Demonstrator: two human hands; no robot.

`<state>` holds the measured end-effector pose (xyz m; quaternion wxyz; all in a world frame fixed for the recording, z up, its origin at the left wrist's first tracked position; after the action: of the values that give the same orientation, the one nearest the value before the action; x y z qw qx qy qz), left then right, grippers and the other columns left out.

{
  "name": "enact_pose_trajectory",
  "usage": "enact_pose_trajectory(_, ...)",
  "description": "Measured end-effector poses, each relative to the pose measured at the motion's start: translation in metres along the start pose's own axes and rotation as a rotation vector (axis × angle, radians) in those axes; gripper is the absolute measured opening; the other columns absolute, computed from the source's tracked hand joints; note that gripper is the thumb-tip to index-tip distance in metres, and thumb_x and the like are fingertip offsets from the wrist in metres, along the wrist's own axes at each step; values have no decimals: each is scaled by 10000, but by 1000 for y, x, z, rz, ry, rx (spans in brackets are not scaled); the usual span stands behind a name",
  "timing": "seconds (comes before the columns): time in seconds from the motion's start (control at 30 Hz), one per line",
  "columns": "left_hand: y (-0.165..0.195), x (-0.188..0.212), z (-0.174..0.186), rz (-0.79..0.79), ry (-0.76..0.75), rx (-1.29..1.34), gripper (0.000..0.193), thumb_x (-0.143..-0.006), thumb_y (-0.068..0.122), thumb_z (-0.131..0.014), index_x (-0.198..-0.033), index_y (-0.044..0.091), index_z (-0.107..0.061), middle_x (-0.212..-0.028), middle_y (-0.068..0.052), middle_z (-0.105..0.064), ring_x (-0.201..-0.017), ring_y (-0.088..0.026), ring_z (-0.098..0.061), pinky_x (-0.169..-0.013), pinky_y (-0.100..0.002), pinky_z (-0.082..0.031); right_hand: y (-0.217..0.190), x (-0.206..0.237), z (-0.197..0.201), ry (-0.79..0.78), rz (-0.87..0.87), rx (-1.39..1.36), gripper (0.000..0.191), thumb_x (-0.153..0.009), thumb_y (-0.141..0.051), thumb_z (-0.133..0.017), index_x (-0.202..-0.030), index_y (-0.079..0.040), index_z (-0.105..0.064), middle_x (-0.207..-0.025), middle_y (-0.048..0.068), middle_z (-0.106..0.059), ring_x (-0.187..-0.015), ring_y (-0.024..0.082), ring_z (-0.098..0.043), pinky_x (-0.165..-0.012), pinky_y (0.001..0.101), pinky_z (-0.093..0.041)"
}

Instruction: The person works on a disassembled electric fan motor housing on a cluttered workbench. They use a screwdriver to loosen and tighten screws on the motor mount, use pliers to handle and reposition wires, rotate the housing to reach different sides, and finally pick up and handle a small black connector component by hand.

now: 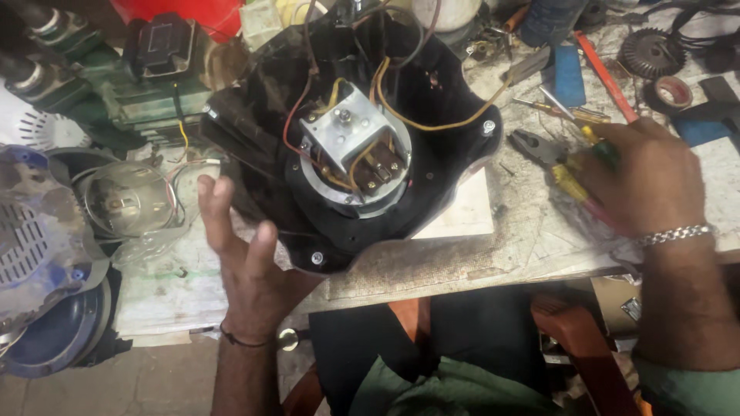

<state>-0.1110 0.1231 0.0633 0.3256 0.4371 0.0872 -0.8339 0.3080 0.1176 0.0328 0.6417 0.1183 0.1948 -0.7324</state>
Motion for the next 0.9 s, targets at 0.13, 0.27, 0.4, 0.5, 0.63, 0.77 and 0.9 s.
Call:
enact_pose_trajectory(0.13, 10, -2, 1, -20, 33, -69, 1085, -802, 484, -967, -1601, 302, -257, -1625, -132, -228, -1604, -389, -157, -1314, -668, -215, 9, -3, -1, -33, 0, 19, 261, -935, -184, -775, -1162, -58, -784, -943, 181, -719, -856, 370, -689, -787, 478, -554)
enact_pose_trajectory(0.27, 26, 2, -7, -90, 33, -92, 846, -828, 552, -795, -1467, 211, -359, -1463, -101, -378, -1508, -385, -220, -1213, -785, -161, -13, -1, -11, -7, 137, -45, 94, -1007, -185, -754, -1047, -106, -786, -976, 116, -740, -893, 306, -688, -829, 422, -556)
enact_pose_trajectory(0.4, 44, 3, -18, -143, 98, -101, 672, -1045, 485, -766, -1485, 191, -352, -1335, -95, -346, -1496, -318, -292, -1265, -760, -238, -54, 5, -29, -35, 323, -169, 140, -861, -194, -775, -952, -87, -781, -925, 125, -729, -839, 334, -676, -799, 462, -549)
enact_pose_trajectory(0.5, 64, 3, -27, -119, 130, -181, 621, -1046, 453, -756, -1455, 166, -387, -1284, -103, -371, -1433, -332, -315, -1247, -779, -233, -64, 3, -35, -29, 278, -109, 123, -841, -188, -783, -913, -88, -787, -855, 135, -705, -803, 360, -650, -765, 476, -539)
enact_pose_trajectory(0.63, 86, 2, -40, -17, 162, -244, 585, -1050, 416, -767, -1443, 160, -418, -1342, -104, -377, -1462, -366, -304, -1252, -769, -224, -67, 0, -29, -28, 254, -90, 103, -877, -170, -764, -938, -87, -773, -872, 127, -706, -825, 353, -655, -788, 481, -540)
enact_pose_trajectory(0.77, 94, -1, -39, 38, 137, -251, 635, -962, 522, -800, -1392, 189, -473, -1391, -111, -399, -1424, -418, -299, -1200, -744, -143, -65, 8, -18, -124, 153, -365, 186, -901, -204, -763, -992, -43, -741, -929, 140, -727, -821, 331, -702, -747, 430, -553)
enact_pose_trajectory(0.9, 128, -9, -29, -183, 331, -249, 472, -982, 386, -860, -1321, 171, -611, -1282, -77, -545, -1314, -395, -443, -1142, -533, -303, -77, 31, -2, -270, 135, -723, 165, -861, -136, -771, -1009, -63, -772, -971, 64, -798, -747, 193, -741, -636, 309, -585)
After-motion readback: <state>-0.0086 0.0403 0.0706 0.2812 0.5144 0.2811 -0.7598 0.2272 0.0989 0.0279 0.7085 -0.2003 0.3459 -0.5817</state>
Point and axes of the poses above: each hand's wrist, its own x-axis away from the middle knuckle, its own z-axis out of the back of the hand, y = z × x, the point moved 7 cm from there along -x, towards the middle knuckle
